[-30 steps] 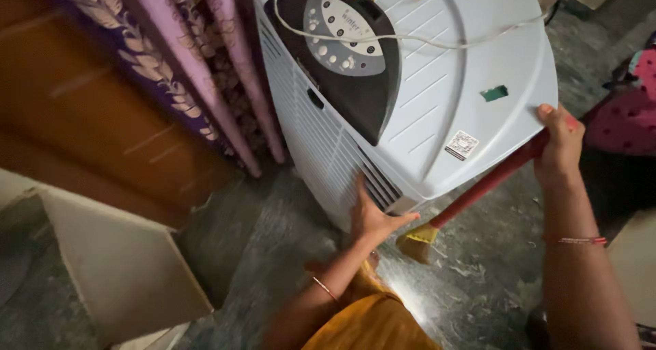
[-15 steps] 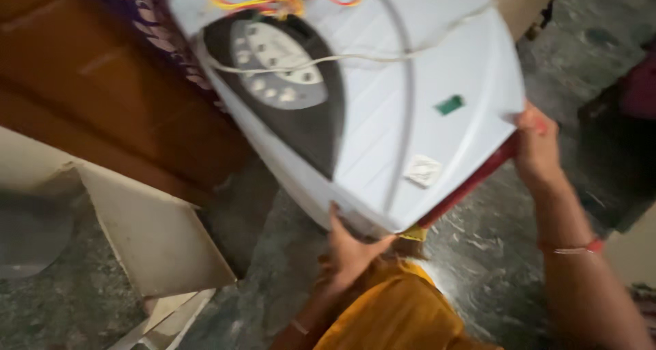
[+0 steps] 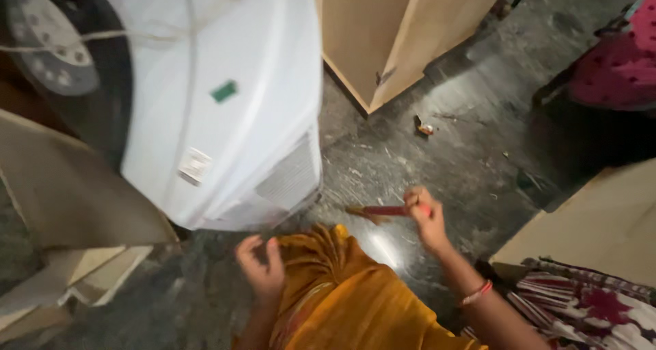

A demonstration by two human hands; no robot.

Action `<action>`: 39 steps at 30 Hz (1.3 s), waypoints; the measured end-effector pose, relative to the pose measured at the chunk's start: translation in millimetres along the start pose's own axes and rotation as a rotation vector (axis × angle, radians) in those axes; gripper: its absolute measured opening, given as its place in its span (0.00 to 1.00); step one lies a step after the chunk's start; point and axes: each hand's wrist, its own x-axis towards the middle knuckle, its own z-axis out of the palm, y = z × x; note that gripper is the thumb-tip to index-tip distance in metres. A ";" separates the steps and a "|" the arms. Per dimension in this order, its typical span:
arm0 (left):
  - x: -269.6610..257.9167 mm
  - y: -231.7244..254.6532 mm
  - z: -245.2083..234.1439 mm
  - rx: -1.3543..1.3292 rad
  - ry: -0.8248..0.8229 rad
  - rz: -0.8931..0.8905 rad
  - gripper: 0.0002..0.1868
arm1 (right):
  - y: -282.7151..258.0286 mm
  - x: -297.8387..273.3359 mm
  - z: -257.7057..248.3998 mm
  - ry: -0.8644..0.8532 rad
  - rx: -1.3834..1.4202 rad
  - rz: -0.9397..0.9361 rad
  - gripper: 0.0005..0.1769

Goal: The person sweeps the floor with a broom, wipes surfaces with a cloth, and handles various items including a comb and containers on a counter.

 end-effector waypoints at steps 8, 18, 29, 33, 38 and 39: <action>-13.0 43.3 144.2 0.076 -0.487 0.122 0.10 | 5.7 -163.9 -88.8 0.254 0.377 0.820 0.14; -54.0 61.0 213.4 0.157 -1.173 0.034 0.14 | 27.8 -143.1 -100.7 0.170 0.368 1.269 0.41; -39.5 14.2 215.2 0.115 -1.076 0.076 0.12 | 71.4 -140.6 -101.8 -0.550 -0.772 0.721 0.47; -21.4 0.8 199.8 0.172 -1.086 0.016 0.11 | 93.4 -108.8 -104.6 -0.620 -1.135 0.904 0.25; 1.5 -35.7 186.0 0.511 -1.124 -0.051 0.12 | 102.9 -93.0 -96.8 -0.565 -1.249 1.053 0.24; 3.8 -44.7 183.8 0.516 -1.135 -0.049 0.12 | 102.4 -92.7 -94.7 -0.409 -1.193 1.104 0.25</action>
